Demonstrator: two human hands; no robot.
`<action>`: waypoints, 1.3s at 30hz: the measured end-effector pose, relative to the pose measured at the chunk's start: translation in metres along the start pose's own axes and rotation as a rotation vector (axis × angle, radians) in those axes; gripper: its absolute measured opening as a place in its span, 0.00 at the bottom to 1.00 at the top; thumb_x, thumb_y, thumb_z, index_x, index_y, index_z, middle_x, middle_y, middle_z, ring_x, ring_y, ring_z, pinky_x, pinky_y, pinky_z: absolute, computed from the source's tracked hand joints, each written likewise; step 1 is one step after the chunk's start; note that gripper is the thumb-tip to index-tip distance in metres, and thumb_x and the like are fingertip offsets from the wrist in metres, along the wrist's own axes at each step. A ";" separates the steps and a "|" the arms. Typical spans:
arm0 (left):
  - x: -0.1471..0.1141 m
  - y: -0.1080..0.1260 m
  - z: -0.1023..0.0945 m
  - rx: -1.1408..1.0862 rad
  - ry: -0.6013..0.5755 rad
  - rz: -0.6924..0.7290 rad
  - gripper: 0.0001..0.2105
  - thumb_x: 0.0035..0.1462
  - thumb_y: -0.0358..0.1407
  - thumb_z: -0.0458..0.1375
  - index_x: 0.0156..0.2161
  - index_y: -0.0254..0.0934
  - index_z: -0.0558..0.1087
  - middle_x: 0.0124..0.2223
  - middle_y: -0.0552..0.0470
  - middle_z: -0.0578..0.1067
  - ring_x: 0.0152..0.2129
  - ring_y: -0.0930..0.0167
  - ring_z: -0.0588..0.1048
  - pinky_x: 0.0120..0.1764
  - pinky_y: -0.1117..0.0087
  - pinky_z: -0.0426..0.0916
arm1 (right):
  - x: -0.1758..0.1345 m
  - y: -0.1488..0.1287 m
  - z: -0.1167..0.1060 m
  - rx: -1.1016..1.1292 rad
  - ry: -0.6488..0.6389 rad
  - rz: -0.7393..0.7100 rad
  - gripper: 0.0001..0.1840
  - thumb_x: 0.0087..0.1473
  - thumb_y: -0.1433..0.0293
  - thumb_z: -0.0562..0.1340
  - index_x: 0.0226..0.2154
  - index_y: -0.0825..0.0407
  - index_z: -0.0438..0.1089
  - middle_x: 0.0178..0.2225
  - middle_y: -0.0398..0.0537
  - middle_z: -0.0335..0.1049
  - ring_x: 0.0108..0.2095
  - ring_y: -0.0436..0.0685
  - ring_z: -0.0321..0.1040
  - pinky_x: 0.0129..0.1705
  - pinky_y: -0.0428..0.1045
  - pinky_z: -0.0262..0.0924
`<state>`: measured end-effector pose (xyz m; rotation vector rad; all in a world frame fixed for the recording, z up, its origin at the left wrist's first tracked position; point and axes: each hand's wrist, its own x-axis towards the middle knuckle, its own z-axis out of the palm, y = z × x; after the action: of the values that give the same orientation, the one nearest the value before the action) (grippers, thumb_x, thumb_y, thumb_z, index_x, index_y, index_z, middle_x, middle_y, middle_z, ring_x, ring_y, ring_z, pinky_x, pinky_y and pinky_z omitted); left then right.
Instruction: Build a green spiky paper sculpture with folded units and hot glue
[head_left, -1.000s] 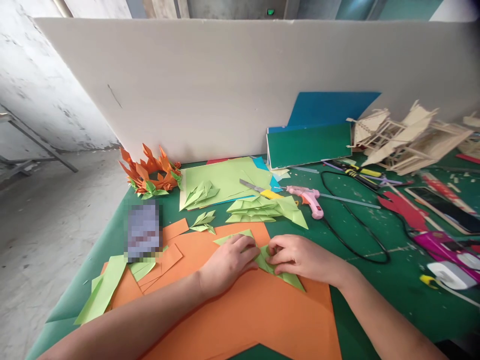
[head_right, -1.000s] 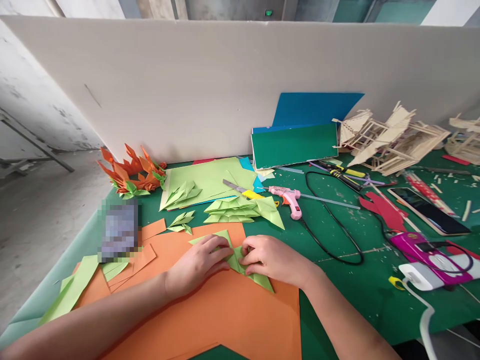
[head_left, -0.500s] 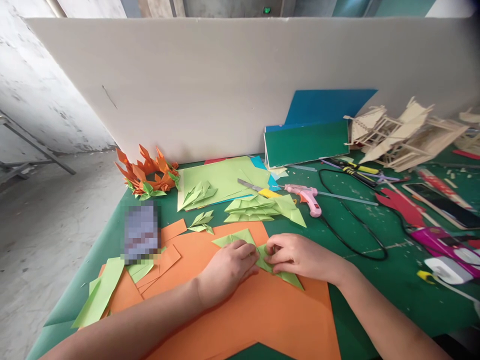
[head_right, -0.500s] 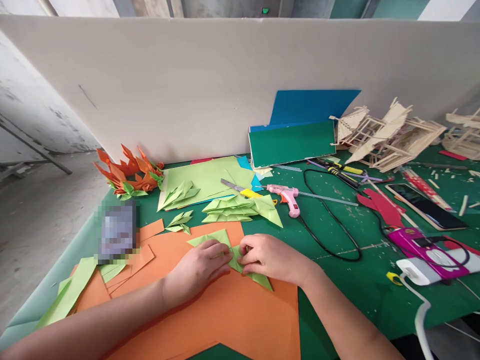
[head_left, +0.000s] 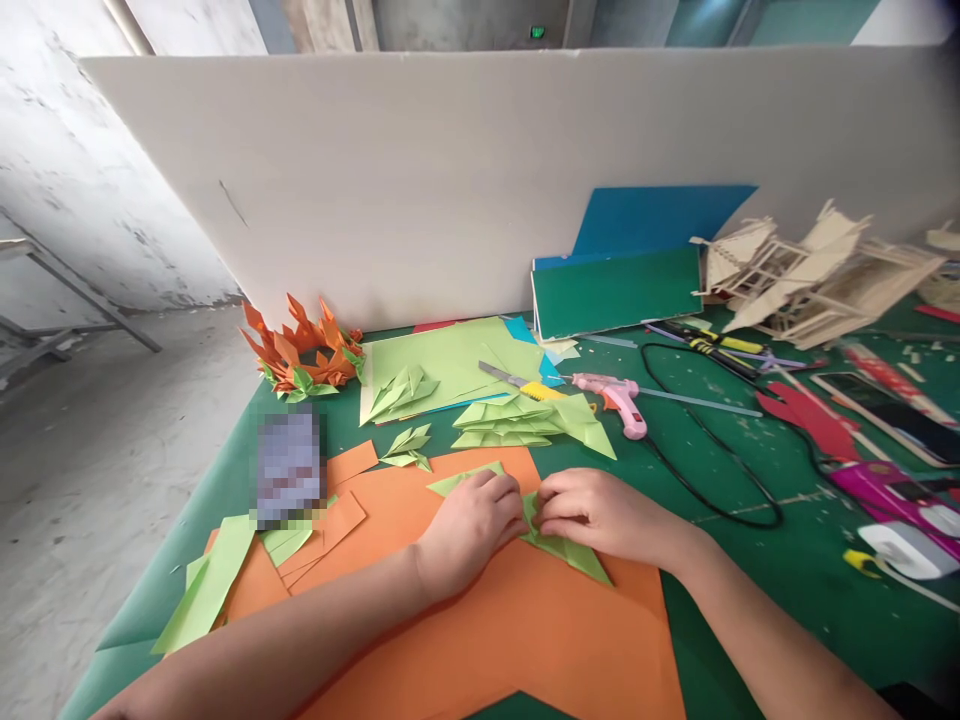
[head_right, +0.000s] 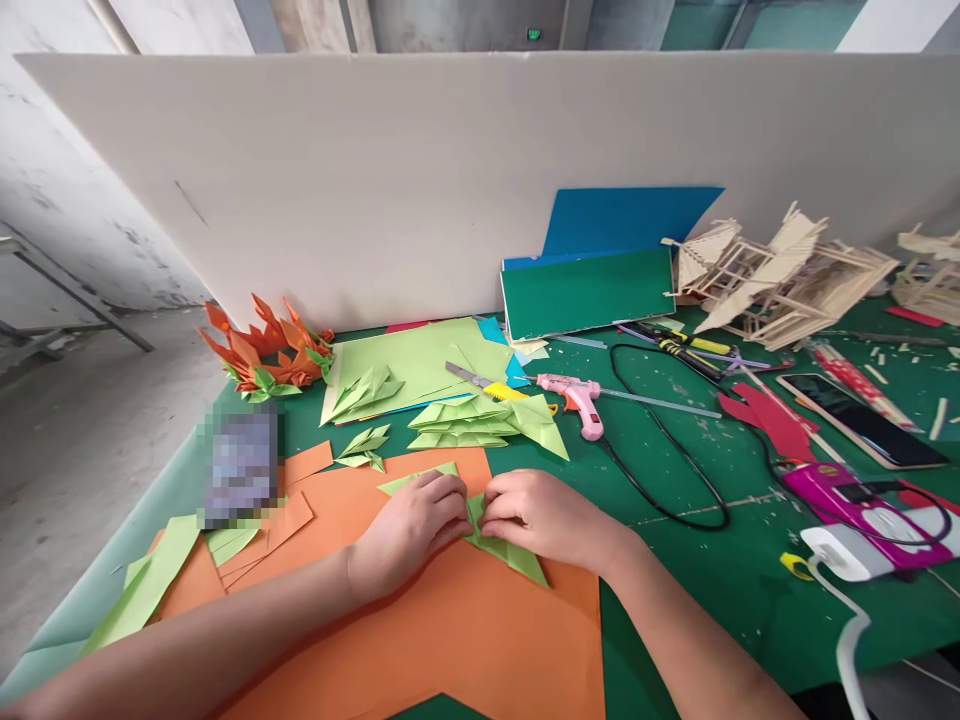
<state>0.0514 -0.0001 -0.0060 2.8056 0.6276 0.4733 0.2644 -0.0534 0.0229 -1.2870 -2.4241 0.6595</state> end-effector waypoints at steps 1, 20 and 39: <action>0.000 0.001 -0.001 -0.032 0.006 0.001 0.11 0.66 0.37 0.49 0.35 0.37 0.70 0.40 0.48 0.73 0.34 0.68 0.69 0.39 0.66 0.67 | 0.000 0.002 0.000 -0.003 0.036 -0.006 0.13 0.62 0.68 0.57 0.31 0.49 0.77 0.32 0.45 0.74 0.35 0.53 0.69 0.35 0.48 0.59; -0.001 -0.004 -0.021 -0.123 -0.126 0.147 0.11 0.58 0.22 0.48 0.38 0.38 0.69 0.47 0.48 0.74 0.41 0.67 0.69 0.45 0.65 0.64 | 0.091 0.036 -0.017 -0.185 0.488 0.266 0.22 0.61 0.68 0.54 0.58 0.52 0.62 0.43 0.52 0.75 0.45 0.63 0.69 0.50 0.59 0.59; -0.011 -0.001 -0.027 0.021 -0.138 -0.113 0.04 0.60 0.29 0.50 0.37 0.36 0.67 0.40 0.47 0.70 0.34 0.66 0.68 0.38 0.64 0.68 | -0.011 0.010 -0.008 0.369 0.349 0.426 0.11 0.56 0.64 0.57 0.40 0.50 0.69 0.38 0.48 0.72 0.40 0.57 0.70 0.40 0.49 0.66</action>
<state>0.0317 0.0002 0.0158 2.7733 0.7600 0.2500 0.2816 -0.0556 0.0239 -1.6063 -1.6713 0.8573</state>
